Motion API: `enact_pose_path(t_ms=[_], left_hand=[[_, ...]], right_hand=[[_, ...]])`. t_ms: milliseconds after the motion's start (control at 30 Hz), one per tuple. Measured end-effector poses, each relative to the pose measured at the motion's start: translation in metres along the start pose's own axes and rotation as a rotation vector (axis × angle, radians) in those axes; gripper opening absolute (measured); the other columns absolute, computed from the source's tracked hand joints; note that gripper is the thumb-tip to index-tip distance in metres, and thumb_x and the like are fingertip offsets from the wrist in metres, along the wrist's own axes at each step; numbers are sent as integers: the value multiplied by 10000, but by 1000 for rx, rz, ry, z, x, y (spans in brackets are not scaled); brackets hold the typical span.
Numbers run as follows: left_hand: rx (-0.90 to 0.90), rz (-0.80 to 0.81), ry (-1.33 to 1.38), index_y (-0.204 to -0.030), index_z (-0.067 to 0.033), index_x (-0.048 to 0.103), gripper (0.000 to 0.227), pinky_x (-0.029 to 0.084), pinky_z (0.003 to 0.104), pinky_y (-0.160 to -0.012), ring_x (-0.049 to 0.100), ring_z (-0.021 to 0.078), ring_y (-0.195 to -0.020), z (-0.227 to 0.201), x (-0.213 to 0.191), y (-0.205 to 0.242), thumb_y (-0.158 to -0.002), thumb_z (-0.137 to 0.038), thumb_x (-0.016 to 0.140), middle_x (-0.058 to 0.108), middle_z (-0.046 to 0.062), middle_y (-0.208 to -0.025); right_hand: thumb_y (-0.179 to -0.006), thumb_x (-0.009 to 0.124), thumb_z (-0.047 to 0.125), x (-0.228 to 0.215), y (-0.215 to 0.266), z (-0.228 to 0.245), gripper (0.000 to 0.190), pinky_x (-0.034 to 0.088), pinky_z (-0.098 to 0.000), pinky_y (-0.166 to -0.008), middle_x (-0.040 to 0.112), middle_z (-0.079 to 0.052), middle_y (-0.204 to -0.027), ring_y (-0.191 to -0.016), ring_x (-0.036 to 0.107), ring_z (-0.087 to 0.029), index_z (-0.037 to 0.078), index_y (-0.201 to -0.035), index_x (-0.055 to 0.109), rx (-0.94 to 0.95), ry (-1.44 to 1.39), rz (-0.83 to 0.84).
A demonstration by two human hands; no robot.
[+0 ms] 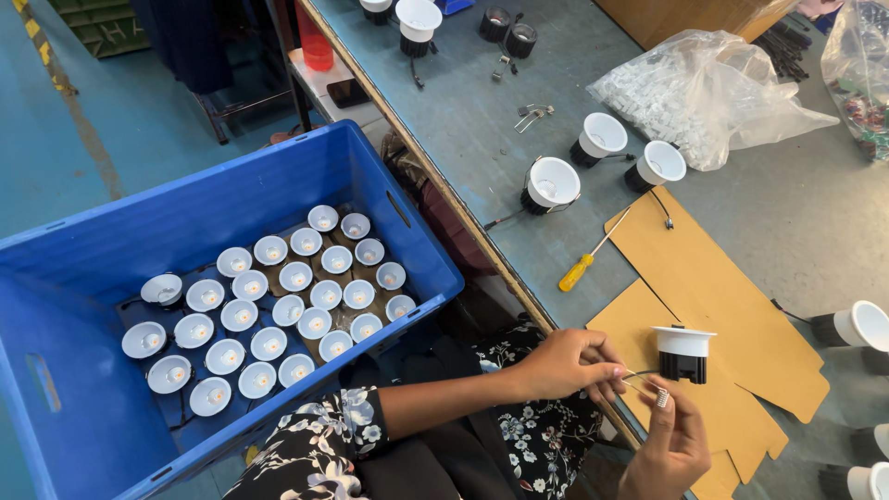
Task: The person assembles small electrical components by inserting a black finned object into a white cup and securing it with a screwdriver. They also attach a metal bracket to the assembly and place the finished units into a blue crate.
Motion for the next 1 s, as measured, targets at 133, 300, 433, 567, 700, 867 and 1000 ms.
enact_pose_path(t_ms=[133,300,433,567,700,867,1000], left_hand=[[-7,-27,25,-1086,94,616,173,603,282,-687,733,192,-802,2,3,9,-1057,-76,612,741,189,-966],[-59,-36,34,-1092,67,609,176,596,268,-666,745,178,-815,2,9,17,-1056,-105,603,742,163,-957],[-66,49,-287,-1091,43,657,291,598,303,-720,756,183,-888,-4,15,22,-1007,-235,661,765,135,-970],[-34,94,-492,-1204,-8,671,429,581,317,-830,761,198,-942,-16,17,26,-968,-367,684,777,115,-971],[-19,103,-485,-1228,-28,683,477,584,318,-779,760,198,-868,-29,13,28,-941,-409,686,765,112,-914],[119,27,-629,-1050,-2,748,448,592,308,-784,735,196,-852,-43,8,36,-872,-413,763,706,113,-970],[94,-19,-582,-1105,-29,784,374,593,304,-790,742,193,-869,-49,5,39,-877,-325,767,729,110,-964]], right_hand=[[-1141,531,88,-1,7,-8,211,538,-396,-934,689,-207,-1150,-1057,681,-279,-101,-1199,605,128,-323,60],[-1116,512,85,-11,15,-23,215,538,-404,-970,671,-202,-1171,-1106,667,-277,-76,-1227,601,148,-433,127],[-1176,518,101,-29,20,-54,213,554,-431,-979,660,-204,-1067,-1053,661,-268,-96,-1159,598,154,-479,95],[-1194,512,96,-42,21,-74,222,535,-381,-901,664,-195,-1007,-929,645,-233,-101,-1164,612,136,-439,162],[-1143,538,87,-30,31,-66,234,524,-319,-774,674,-174,-864,-778,637,-190,-111,-1088,651,128,-81,191],[-1054,557,36,-4,45,-35,214,551,-263,-770,705,-143,-860,-789,678,-152,-106,-1172,665,92,135,218],[-1045,570,8,4,46,-14,205,563,-275,-791,727,-173,-907,-842,700,-170,-113,-1169,679,106,168,224]])
Point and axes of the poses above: each hand's wrist, its own y-axis away from the middle knuckle, its own x-axis out of the palm, z = x × y, the point moved 2 cm from there along -y, towards the middle knuckle
